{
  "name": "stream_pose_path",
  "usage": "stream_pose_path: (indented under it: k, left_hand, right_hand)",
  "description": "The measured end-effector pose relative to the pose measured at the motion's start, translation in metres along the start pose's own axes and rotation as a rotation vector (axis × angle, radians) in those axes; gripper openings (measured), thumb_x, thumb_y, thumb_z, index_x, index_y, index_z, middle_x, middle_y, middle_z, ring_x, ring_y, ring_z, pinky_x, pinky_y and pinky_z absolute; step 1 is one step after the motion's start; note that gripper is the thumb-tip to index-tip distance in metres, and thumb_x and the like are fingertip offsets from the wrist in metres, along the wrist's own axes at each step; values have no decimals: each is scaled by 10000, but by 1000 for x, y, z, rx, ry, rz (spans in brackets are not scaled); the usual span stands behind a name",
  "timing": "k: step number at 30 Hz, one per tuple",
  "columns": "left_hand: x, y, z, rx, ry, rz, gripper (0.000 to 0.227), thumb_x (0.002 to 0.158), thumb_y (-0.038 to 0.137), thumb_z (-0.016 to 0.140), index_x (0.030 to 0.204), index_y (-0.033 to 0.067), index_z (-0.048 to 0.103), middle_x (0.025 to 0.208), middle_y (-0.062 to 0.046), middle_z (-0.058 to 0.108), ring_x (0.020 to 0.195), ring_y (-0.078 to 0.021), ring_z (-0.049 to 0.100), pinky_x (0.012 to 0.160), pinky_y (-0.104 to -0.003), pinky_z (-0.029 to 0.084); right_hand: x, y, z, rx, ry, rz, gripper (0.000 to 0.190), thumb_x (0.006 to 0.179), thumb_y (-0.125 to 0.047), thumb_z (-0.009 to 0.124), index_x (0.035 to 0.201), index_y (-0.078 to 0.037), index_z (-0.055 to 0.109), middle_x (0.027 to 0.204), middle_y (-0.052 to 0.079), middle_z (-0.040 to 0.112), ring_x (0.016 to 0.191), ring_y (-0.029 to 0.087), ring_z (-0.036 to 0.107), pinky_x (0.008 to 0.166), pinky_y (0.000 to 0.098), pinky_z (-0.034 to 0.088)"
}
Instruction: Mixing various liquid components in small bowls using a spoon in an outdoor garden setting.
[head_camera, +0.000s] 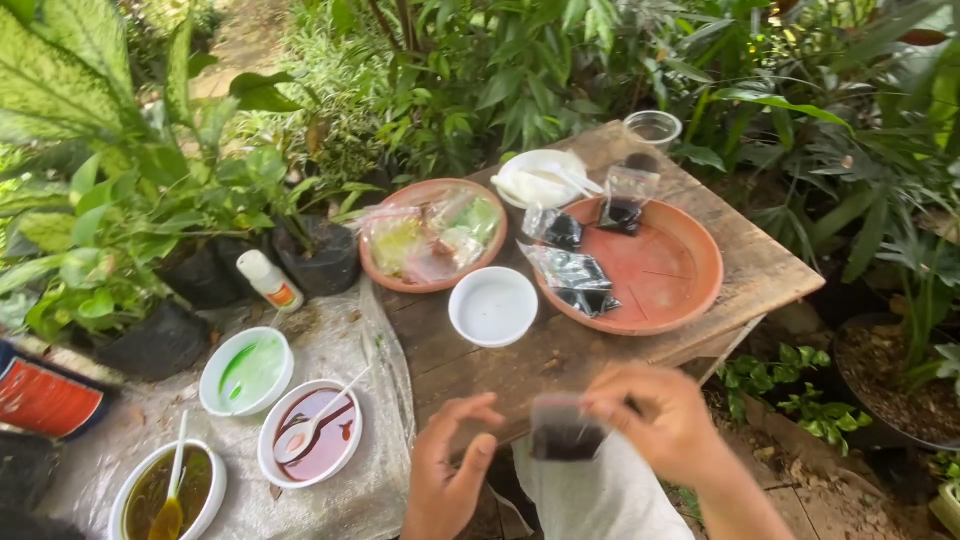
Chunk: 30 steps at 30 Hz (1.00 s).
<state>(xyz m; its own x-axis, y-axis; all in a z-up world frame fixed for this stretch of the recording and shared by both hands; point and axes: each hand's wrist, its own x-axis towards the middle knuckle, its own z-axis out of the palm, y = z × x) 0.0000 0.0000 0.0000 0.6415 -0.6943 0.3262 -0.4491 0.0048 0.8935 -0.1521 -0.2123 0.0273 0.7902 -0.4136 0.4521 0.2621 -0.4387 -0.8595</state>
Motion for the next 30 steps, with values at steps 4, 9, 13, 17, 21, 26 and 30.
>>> stream_pose_path:
  k: [4, 9, 13, 17, 21, 26, 30]
  left_hand:
    - [-4, -30, 1, 19, 73, -125, 387, 918, 373, 580, 1165, 104, 707, 870, -10, 753, 798, -133, 711, 773, -289, 590]
    - [-9, -53, 12, 127, 216, -148, 380, 867, 450, 608, 1005, 154, 803, 854, 21, 794, 801, -115, 732, 760, -282, 556]
    - [-5, -61, 20, 130, 248, -196, 375, 856, 444, 615, 978, 154, 819, 762, 23, 760, 730, -115, 722, 718, -276, 571]
    - [-5, -66, 27, 174, 309, -293, 355, 819, 453, 641, 932, 181, 839, 742, 26, 781, 728, -106, 741, 722, -261, 577]
    - [-7, -79, 28, 250, 275, -376, 384, 784, 516, 653, 960, 236, 848, 728, 98, 773, 742, -55, 748, 788, -228, 586]
    - [4, -103, 23, 391, 35, -533, 412, 773, 569, 616, 1028, 323, 827, 780, 140, 773, 746, -22, 751, 796, -209, 593]
    - [-3, -145, 27, 585, -127, -461, 274, 751, 423, 738, 1015, 412, 808, 786, 211, 798, 764, -11, 735, 804, -234, 595]
  right_hand:
    - [32, 20, -57, -72, 14, -17, 285, 985, -293, 624, 886, -82, 786, 760, 40, 813, 658, 130, 777, 541, 174, 667]
    - [94, 42, -116, -139, 214, 252, 161, 1011, -54, 635, 993, 65, 742, 908, 181, 797, 824, 225, 785, 758, 288, 675]
    - [138, 74, -141, -194, 297, 294, 131, 1022, -40, 652, 1052, 35, 754, 928, 153, 785, 813, 200, 757, 755, 289, 654]
    - [166, 125, -159, -142, 371, 338, 132, 1046, -51, 640, 1047, 20, 752, 876, 115, 752, 735, 164, 699, 692, 263, 611]
    - [186, 169, -169, -196, 432, 467, 117, 1026, -112, 695, 985, -41, 779, 912, 47, 745, 859, 115, 637, 821, 267, 533]
    - [198, 153, -167, -179, 385, 585, 159, 1031, -112, 666, 936, -28, 760, 926, 99, 764, 718, 122, 679, 873, 298, 554]
    - [204, 183, -181, -338, 413, 635, 180, 1026, -189, 702, 933, -73, 803, 730, 15, 687, 519, 72, 362, 533, 240, 346]
